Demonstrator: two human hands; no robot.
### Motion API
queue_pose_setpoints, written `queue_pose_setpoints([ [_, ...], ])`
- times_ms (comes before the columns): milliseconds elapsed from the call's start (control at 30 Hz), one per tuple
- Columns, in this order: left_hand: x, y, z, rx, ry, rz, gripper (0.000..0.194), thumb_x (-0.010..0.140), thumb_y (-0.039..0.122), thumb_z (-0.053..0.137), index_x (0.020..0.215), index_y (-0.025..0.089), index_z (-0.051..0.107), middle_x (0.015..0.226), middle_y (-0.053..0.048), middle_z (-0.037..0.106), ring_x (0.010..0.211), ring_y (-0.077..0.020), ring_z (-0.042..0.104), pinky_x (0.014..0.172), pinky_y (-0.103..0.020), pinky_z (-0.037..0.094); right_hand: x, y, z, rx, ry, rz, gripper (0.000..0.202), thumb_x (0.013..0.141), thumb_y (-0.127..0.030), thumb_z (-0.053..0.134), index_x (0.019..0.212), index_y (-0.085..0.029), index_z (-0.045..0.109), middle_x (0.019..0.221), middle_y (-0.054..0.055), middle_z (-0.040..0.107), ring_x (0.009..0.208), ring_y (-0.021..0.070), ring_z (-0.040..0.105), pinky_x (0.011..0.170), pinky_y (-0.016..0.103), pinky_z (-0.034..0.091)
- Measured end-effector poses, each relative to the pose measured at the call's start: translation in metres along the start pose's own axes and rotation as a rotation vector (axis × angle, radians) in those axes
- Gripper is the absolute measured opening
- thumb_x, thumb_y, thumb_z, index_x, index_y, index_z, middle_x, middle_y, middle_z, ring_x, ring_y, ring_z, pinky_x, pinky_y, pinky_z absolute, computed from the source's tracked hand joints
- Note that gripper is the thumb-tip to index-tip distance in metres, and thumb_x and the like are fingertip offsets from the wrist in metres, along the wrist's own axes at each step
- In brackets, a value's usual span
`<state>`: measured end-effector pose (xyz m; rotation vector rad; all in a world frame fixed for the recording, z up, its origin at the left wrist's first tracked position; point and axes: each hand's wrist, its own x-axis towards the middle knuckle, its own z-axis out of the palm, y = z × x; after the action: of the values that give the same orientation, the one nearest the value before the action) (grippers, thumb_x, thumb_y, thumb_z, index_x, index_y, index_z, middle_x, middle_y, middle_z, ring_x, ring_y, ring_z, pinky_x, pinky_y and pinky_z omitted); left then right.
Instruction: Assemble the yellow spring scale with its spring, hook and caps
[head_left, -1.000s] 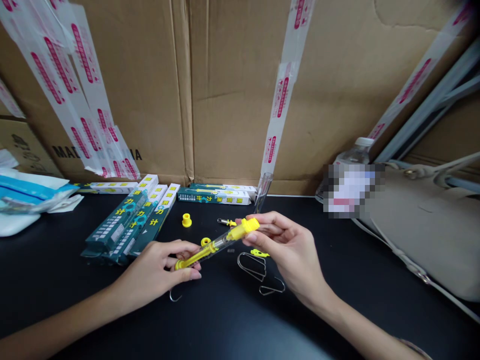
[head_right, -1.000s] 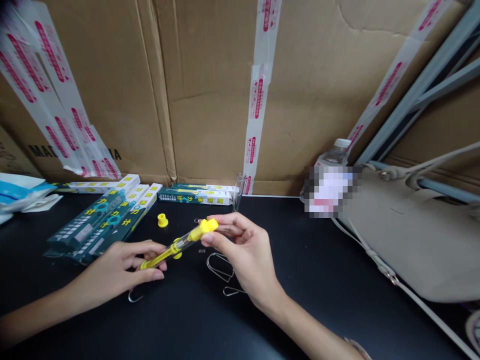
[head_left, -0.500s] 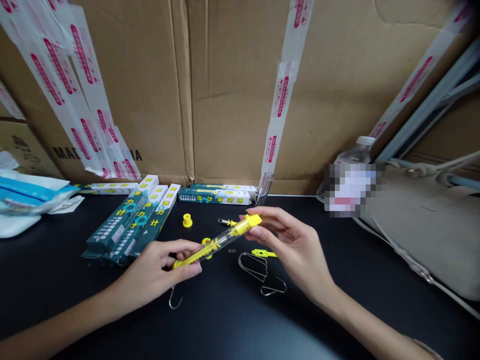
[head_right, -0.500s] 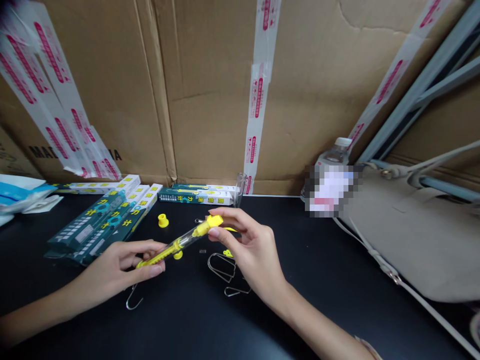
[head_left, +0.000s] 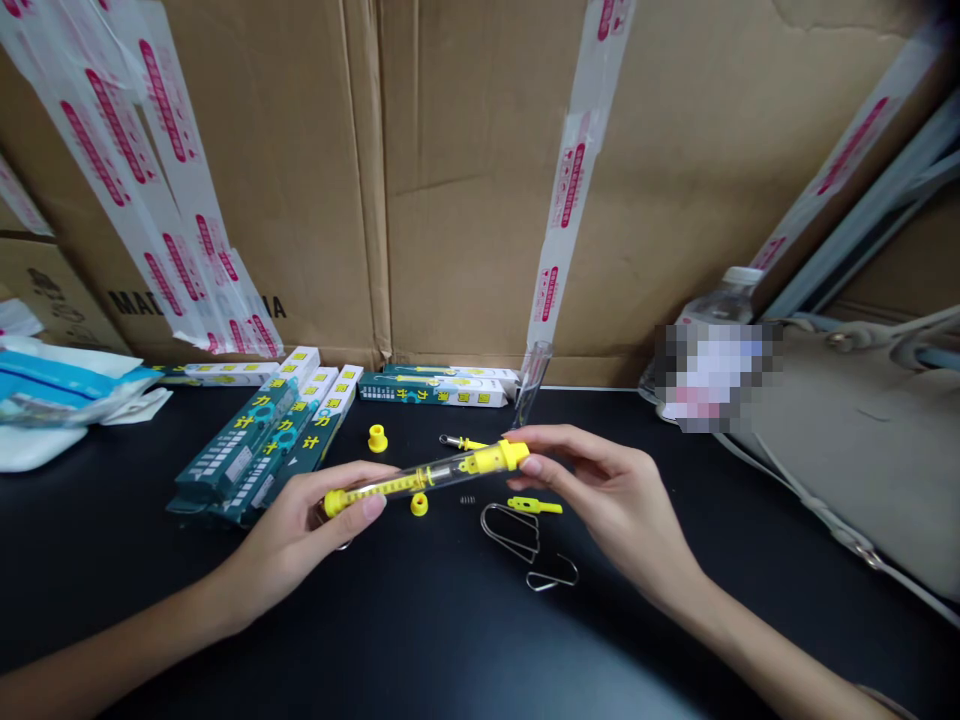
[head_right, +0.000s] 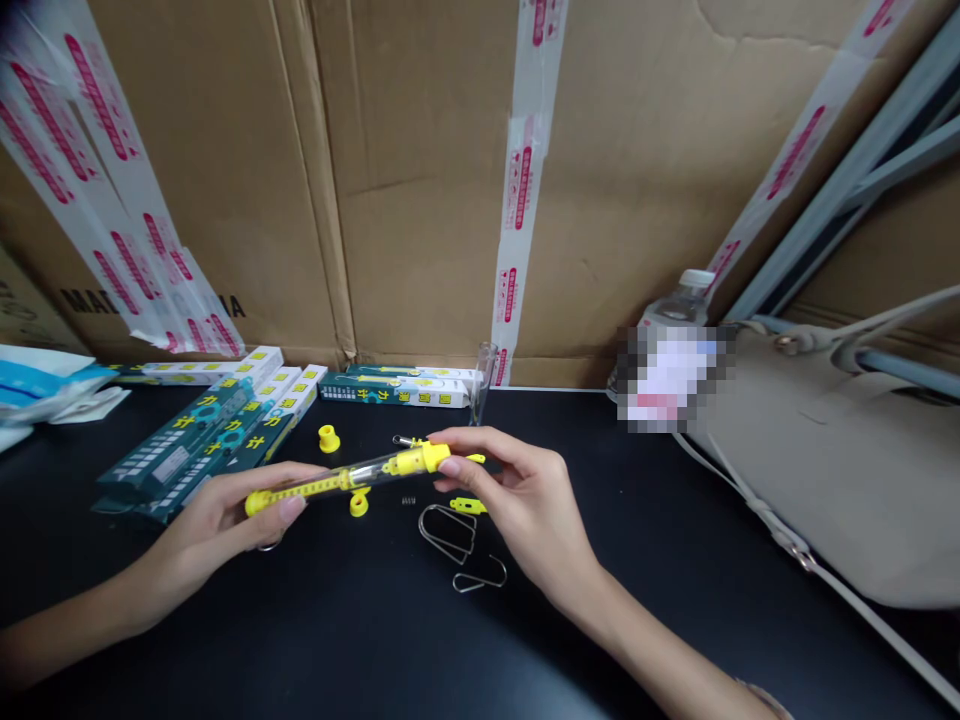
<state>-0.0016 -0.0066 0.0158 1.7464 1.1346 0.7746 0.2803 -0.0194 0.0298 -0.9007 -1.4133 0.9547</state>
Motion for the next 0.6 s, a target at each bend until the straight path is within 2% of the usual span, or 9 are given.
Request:
queue_pose_setpoints([
  [100,0.0001,-0.0041,-0.0007,-0.080,-0.023,-0.004,0.048,0.093,0.055,0.056,0.121,0.017,0.067,0.063,0.005,0.041,0.056,-0.0105,0.034,0.050,-0.024,0.023,-0.0018,-0.0010,0.0006,-0.012,0.009,-0.001,0.013,0.083,-0.025,0.078,0.096,-0.026,0.081,0.095,0.000,0.080,0.073,0.0148,0.077,0.071,0.022,0.067],
  [233,0.0004,-0.0054,0.0006,-0.244,-0.129,-0.003,0.045,0.096,0.053,0.053,0.110,0.013,0.068,0.063,0.007,0.030,0.053,-0.0086,0.025,0.047,-0.025,0.018,-0.0038,-0.0030,0.0023,-0.013,0.020,-0.011,0.013,0.083,-0.023,0.078,0.095,-0.026,0.082,0.093,0.000,0.080,0.071,0.0149,0.077,0.070,0.021,0.066],
  [433,0.0007,-0.0028,0.0019,-0.288,-0.154,-0.009,0.042,0.096,0.053,0.053,0.102,0.013,0.067,0.064,0.007,0.027,0.052,-0.0079,0.022,0.045,-0.025,0.015,-0.0042,-0.0034,0.0035,0.021,0.016,0.018,0.014,0.082,-0.025,0.078,0.096,-0.023,0.082,0.093,0.003,0.080,0.074,0.0180,0.077,0.070,0.029,0.070],
  [600,-0.0007,0.0016,0.0022,-0.247,-0.134,-0.039,0.043,0.096,0.054,0.053,0.101,0.013,0.066,0.065,0.007,0.027,0.053,-0.0086,0.021,0.045,-0.026,0.012,-0.0039,-0.0045,0.0051,0.023,-0.001,0.032,0.015,0.083,-0.026,0.077,0.098,-0.024,0.081,0.095,0.002,0.079,0.074,0.0164,0.076,0.071,0.028,0.070],
])
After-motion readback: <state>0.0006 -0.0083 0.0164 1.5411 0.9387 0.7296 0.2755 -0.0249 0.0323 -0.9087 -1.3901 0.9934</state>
